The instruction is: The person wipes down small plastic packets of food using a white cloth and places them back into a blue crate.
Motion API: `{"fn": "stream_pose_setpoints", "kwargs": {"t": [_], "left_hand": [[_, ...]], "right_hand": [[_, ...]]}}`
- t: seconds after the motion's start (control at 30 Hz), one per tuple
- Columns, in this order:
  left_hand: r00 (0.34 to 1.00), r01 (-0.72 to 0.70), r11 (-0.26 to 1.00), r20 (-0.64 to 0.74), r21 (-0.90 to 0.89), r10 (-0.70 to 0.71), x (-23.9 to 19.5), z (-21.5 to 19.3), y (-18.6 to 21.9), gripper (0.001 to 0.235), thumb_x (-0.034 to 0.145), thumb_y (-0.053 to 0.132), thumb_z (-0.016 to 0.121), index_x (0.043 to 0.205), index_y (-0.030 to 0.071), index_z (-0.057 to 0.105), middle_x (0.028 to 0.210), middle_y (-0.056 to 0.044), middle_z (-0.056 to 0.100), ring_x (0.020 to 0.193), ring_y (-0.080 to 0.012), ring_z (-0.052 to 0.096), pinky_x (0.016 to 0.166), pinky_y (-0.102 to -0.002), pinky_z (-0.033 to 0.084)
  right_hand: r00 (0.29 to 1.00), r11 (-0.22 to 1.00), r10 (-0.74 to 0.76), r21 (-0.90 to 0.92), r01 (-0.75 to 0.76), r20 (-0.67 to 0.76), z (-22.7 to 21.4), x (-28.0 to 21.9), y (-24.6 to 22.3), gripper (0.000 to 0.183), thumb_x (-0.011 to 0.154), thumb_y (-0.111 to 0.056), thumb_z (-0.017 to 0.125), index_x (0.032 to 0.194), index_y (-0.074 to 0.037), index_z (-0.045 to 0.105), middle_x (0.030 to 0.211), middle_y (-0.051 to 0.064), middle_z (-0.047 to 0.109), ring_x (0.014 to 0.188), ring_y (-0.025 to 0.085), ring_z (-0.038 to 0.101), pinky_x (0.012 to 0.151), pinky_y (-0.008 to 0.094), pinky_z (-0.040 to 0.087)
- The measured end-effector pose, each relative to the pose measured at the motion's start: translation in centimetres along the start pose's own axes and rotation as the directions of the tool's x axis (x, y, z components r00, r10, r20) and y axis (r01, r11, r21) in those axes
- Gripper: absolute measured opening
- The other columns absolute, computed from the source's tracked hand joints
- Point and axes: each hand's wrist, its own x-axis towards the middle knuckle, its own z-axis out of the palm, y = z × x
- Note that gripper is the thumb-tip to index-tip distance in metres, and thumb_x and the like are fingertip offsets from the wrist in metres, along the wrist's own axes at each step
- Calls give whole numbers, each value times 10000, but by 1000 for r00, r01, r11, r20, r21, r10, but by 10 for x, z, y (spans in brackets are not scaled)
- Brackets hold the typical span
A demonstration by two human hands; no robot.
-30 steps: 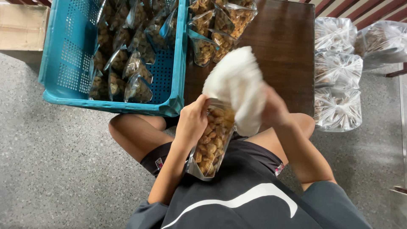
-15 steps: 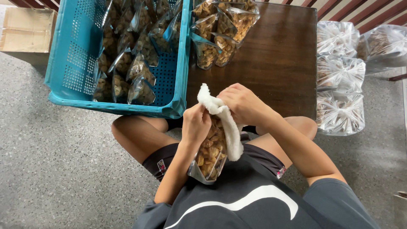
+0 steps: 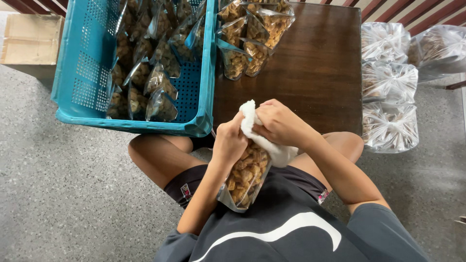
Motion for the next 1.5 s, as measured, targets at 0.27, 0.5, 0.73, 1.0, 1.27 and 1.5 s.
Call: {"fn": "stream_pose_setpoints", "kwargs": {"t": [0.27,0.5,0.73,1.0,1.27,1.5], "left_hand": [[993,116,990,-18,-76,-118,-5,-6,-15,292,847,-101,562,1089,26,664,803,-187,699,721,-302,746,660,-358,554],[979,131,991,-155,-32,-134,1,-7,-22,141,1061,84,606,959,-9,634,656,-148,537,521,-188,477,518,-302,398],[932,184,975,-295,-122,-212,25,14,-28,175,1108,112,532,1030,6,647,690,-99,600,588,-141,517,557,-281,412],[954,43,967,-299,252,36,18,27,-9,272,1085,223,584,1315,82,550,1319,-144,576,956,-249,637,813,-358,548],[999,16,999,33,45,-17,-13,45,-19,769,1119,487,468,1603,-48,203,1542,-344,416,1398,-455,459,1158,-467,406],[995,30,829,98,-558,30,-30,46,-3,1037,1003,802,307,1634,-16,228,1599,-241,444,1481,-335,489,1223,-415,408]], "right_hand": [[1000,999,0,-34,1,24,16,-1,6,233,880,-257,701,966,-53,628,853,116,666,849,307,658,878,417,492],[899,863,438,292,-412,-27,59,-55,27,306,949,-162,618,1225,-33,654,1064,134,710,1008,328,666,872,412,533],[783,-408,598,906,114,171,109,-75,1,579,1095,-433,434,1474,5,456,1414,190,573,1239,331,618,1048,502,511],[733,-630,587,763,147,343,116,-77,-7,666,1032,-498,405,1502,-28,385,1419,211,566,1235,353,618,1033,490,510],[847,340,519,937,-81,-115,98,-76,-36,721,1091,-286,530,1656,-54,147,1718,210,192,1571,333,210,1251,424,205],[800,935,305,320,-151,-516,42,-18,-43,607,1145,-435,463,1511,49,444,1695,291,194,1565,409,347,1257,424,332]]}}
